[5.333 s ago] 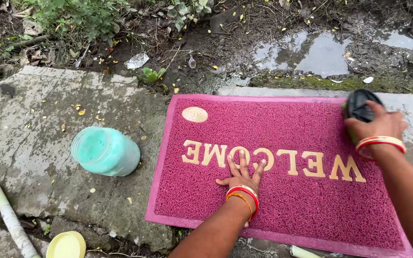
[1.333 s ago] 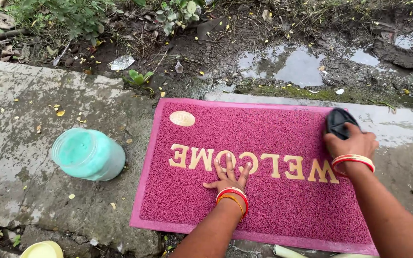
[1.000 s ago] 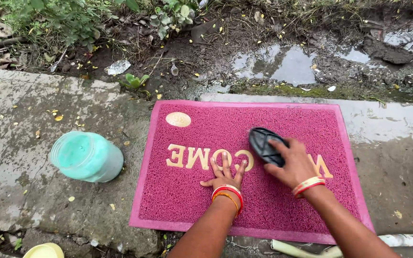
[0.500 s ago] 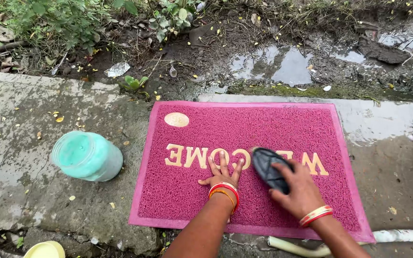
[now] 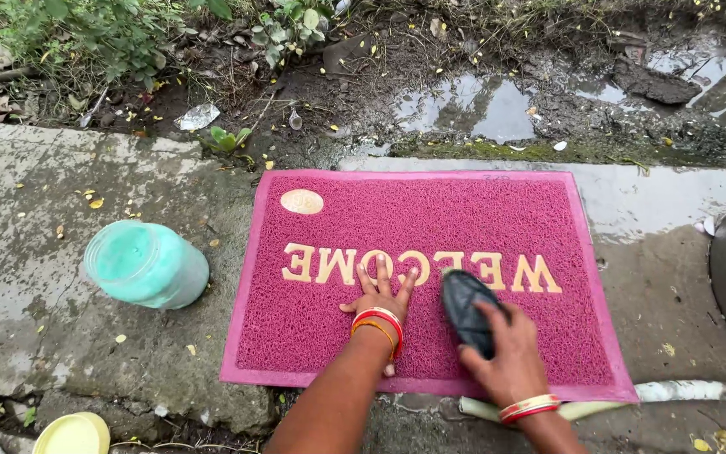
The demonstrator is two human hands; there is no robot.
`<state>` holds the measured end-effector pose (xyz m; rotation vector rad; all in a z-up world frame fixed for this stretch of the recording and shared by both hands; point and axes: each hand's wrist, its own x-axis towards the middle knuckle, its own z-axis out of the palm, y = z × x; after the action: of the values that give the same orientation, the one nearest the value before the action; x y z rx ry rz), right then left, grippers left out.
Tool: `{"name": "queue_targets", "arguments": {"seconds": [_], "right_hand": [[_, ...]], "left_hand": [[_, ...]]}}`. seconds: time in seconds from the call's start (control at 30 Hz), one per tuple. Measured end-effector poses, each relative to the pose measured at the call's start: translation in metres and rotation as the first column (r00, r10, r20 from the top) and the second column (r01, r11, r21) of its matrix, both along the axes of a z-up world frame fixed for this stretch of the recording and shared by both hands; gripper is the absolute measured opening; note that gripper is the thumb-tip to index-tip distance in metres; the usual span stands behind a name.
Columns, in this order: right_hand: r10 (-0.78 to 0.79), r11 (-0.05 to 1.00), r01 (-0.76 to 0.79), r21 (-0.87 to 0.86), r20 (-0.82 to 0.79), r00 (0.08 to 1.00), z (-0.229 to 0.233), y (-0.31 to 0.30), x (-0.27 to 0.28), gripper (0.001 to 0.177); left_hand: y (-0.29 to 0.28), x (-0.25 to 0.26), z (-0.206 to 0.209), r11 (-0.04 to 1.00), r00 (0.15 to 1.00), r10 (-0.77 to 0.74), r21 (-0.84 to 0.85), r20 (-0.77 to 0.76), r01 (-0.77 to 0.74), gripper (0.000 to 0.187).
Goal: Cleaning a pink welcome doormat using a scrub brush and water in an outdoor setting.
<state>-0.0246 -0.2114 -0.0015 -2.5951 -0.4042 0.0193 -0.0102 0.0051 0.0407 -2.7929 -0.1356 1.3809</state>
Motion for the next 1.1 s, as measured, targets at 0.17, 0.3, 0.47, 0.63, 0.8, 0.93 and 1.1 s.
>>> {"name": "queue_targets", "arguments": {"seconds": [0.17, 0.3, 0.47, 0.63, 0.8, 0.93, 1.1], "right_hand": [[-0.36, 0.93, 0.36, -0.078, 0.017, 0.933, -0.024, -0.116, 0.043, 0.075], [-0.301, 0.953, 0.301, -0.029, 0.004, 0.953, -0.03, -0.041, -0.003, 0.081], [-0.036, 0.998, 0.041, 0.049, -0.098, 0.995, -0.002, 0.012, -0.05, 0.082], [-0.236, 0.971, 0.239, -0.018, 0.1, 0.967, -0.028, -0.093, -0.002, 0.076], [-0.323, 0.944, 0.318, 0.092, 0.045, 0.945, -0.027, -0.04, -0.037, 0.083], [-0.198, 0.974, 0.195, 0.119, 0.02, 0.98, -0.012, 0.009, -0.063, 0.081], [-0.378, 0.924, 0.381, -0.036, 0.068, 0.923, -0.04, -0.123, 0.005, 0.083]], "left_hand": [[0.008, 0.005, -0.051, 1.0, 0.987, -0.008, 0.005, 0.157, 0.007, 0.14], [0.005, 0.01, -0.079, 0.999, 0.979, -0.003, 0.047, 0.203, -0.006, 0.13], [0.004, 0.005, -0.032, 1.0, 0.995, 0.006, 0.018, 0.103, -0.008, 0.141], [0.003, 0.005, -0.008, 1.0, 0.999, -0.019, 0.019, 0.036, 0.018, 0.151], [0.004, 0.011, -0.075, 0.995, 0.986, -0.039, 0.095, 0.163, 0.024, 0.159], [0.0, -0.001, 0.02, 0.994, 0.997, -0.08, 0.075, -0.002, 0.08, 0.17], [0.004, 0.01, -0.042, 1.0, 0.997, 0.007, 0.022, 0.077, -0.009, 0.14]]}}
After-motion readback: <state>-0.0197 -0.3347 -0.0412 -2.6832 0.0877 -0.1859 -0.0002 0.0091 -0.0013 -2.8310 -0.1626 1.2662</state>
